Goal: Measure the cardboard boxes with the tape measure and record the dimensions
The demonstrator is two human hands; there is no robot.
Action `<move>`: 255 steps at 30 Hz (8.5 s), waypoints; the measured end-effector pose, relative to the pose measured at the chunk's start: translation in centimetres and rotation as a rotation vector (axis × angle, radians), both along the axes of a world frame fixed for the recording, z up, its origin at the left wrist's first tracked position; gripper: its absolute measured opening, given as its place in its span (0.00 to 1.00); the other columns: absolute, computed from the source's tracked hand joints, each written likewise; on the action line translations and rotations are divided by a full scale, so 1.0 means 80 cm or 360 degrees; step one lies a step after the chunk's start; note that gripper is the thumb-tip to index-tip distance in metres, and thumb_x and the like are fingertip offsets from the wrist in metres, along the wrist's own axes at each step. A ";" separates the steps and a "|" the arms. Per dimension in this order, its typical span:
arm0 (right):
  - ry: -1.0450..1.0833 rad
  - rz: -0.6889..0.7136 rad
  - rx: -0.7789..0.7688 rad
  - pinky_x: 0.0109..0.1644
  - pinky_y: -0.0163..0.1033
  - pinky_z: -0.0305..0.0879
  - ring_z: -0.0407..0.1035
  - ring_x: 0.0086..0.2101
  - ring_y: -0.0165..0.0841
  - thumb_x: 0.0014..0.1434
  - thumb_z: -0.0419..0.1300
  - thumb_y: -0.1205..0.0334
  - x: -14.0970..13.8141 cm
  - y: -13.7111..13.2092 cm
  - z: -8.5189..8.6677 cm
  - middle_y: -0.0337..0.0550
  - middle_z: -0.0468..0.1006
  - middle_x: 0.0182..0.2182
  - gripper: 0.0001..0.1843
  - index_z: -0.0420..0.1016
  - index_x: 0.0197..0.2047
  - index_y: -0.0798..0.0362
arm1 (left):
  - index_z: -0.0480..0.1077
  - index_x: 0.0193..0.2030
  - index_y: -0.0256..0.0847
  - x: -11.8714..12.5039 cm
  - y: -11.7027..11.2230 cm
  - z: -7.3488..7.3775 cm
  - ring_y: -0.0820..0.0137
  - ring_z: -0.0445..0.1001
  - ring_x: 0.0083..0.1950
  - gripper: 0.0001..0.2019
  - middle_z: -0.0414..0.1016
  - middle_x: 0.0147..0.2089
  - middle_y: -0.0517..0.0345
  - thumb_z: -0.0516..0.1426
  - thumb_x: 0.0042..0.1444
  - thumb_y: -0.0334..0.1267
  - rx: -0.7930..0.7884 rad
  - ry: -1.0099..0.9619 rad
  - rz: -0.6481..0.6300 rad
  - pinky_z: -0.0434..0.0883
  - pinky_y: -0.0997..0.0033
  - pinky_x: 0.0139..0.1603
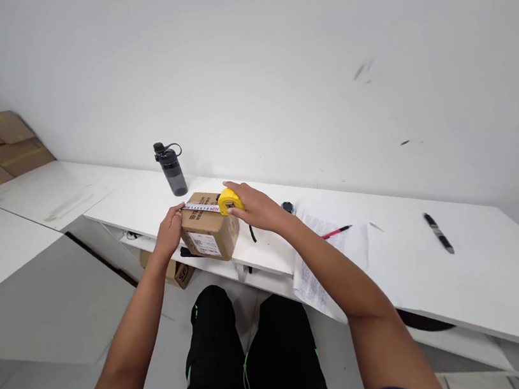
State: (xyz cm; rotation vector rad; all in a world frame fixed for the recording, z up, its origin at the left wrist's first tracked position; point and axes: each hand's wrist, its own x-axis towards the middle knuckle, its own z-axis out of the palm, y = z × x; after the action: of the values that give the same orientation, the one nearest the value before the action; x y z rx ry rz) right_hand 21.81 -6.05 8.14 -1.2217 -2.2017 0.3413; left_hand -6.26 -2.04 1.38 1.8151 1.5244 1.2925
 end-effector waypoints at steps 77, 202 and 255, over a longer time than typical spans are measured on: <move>0.1043 -0.1442 -0.0108 0.36 0.38 0.58 0.64 0.29 0.35 0.56 0.54 0.45 0.251 -0.070 -0.223 0.38 0.70 0.20 0.20 0.69 0.22 0.51 | 0.68 0.43 0.43 0.346 -0.022 -0.122 0.65 0.75 0.39 0.23 0.77 0.41 0.56 0.61 0.50 0.59 -0.0482 -0.0084 -0.1031 0.72 0.66 0.40; 0.0339 -0.0216 0.0056 0.41 0.46 0.66 0.71 0.36 0.41 0.58 0.53 0.39 -0.089 0.044 -0.029 0.46 0.77 0.39 0.27 0.65 0.52 0.49 | 0.61 0.67 0.44 0.046 -0.033 -0.035 0.61 0.68 0.63 0.30 0.67 0.66 0.51 0.56 0.58 0.45 -0.0071 -0.0610 -0.0138 0.65 0.61 0.64; 0.0761 -0.0451 0.0246 0.56 0.47 0.64 0.67 0.51 0.41 0.56 0.59 0.43 -0.031 0.037 -0.057 0.50 0.69 0.57 0.32 0.60 0.59 0.49 | 0.48 0.73 0.51 0.072 -0.028 -0.038 0.57 0.68 0.64 0.38 0.60 0.70 0.50 0.55 0.59 0.56 -0.0049 -0.0712 -0.0085 0.68 0.60 0.62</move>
State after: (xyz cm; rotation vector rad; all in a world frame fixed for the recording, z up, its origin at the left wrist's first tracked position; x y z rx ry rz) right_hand 19.32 -3.12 3.56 -1.2003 -1.5966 0.3027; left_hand -0.46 -4.28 -1.63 1.4116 1.2335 1.5134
